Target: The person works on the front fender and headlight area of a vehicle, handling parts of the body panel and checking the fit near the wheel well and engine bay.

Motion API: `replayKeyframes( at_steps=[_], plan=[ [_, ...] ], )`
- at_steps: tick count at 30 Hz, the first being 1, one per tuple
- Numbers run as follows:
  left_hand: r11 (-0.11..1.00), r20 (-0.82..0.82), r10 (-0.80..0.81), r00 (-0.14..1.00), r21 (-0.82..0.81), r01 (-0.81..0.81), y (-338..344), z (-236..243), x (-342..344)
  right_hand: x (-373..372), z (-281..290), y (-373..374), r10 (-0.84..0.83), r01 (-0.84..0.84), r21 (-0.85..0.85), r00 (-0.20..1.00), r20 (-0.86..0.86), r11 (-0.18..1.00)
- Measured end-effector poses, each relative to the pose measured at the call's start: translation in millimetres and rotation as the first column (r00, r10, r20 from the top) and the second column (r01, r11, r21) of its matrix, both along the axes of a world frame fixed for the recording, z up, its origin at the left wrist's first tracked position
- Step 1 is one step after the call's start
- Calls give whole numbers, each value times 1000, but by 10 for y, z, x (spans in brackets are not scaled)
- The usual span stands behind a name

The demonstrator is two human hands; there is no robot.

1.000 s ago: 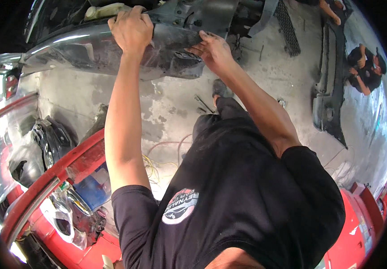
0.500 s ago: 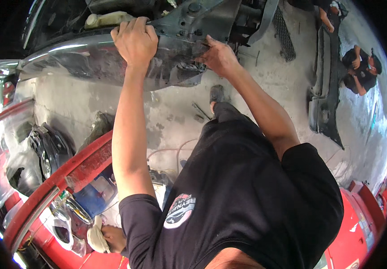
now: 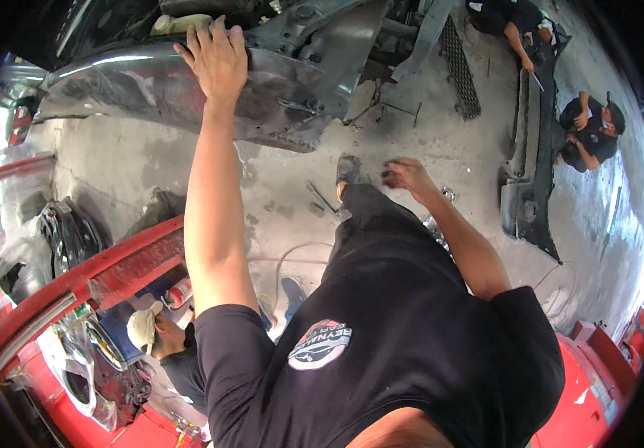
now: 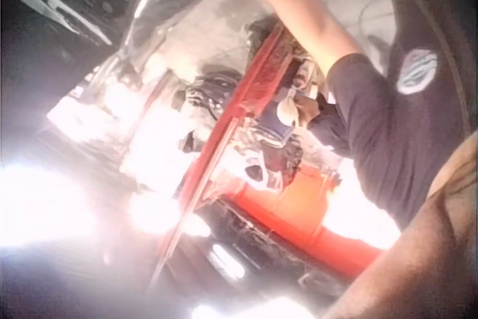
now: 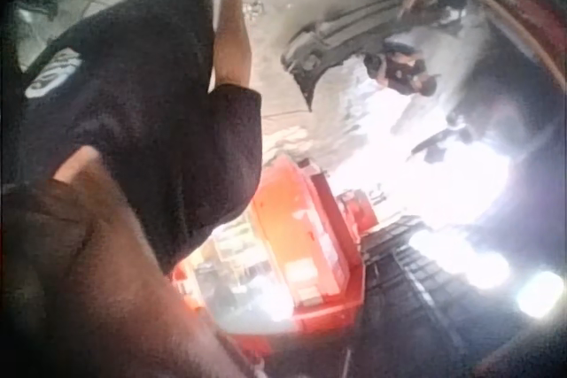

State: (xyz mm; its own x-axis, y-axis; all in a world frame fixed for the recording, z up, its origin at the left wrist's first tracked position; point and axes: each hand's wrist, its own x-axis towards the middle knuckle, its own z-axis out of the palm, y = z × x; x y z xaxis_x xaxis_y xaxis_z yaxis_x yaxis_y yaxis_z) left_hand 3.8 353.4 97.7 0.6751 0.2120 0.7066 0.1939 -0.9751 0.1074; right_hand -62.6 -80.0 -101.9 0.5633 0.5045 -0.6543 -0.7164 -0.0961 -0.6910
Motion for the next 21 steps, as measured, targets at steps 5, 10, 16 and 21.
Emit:
replayKeyframes(
  at_steps=[5, 10, 16, 21],
  plan=[
    [997, -46, -8, 999, -74, 5, -51, -71, -99, -198, -113, -901, -103, 111, 48, 983, -150, 993],
    [977, 3, 14, 1000, -212, -13, -176, -43, -67, 72, -175, -828, -164, 181, 151, 979, -120, 972],
    [905, 137, 63, 988, -426, 2, -208, -27, -50, 801, 96, 339, -45, 114, 481, 987, -154, 869],
    [755, 226, 355, 907, -641, -136, -216, -8, 161, 1455, 581, 1275, 11, 51, 569, 994, -105, 820]
  ],
)
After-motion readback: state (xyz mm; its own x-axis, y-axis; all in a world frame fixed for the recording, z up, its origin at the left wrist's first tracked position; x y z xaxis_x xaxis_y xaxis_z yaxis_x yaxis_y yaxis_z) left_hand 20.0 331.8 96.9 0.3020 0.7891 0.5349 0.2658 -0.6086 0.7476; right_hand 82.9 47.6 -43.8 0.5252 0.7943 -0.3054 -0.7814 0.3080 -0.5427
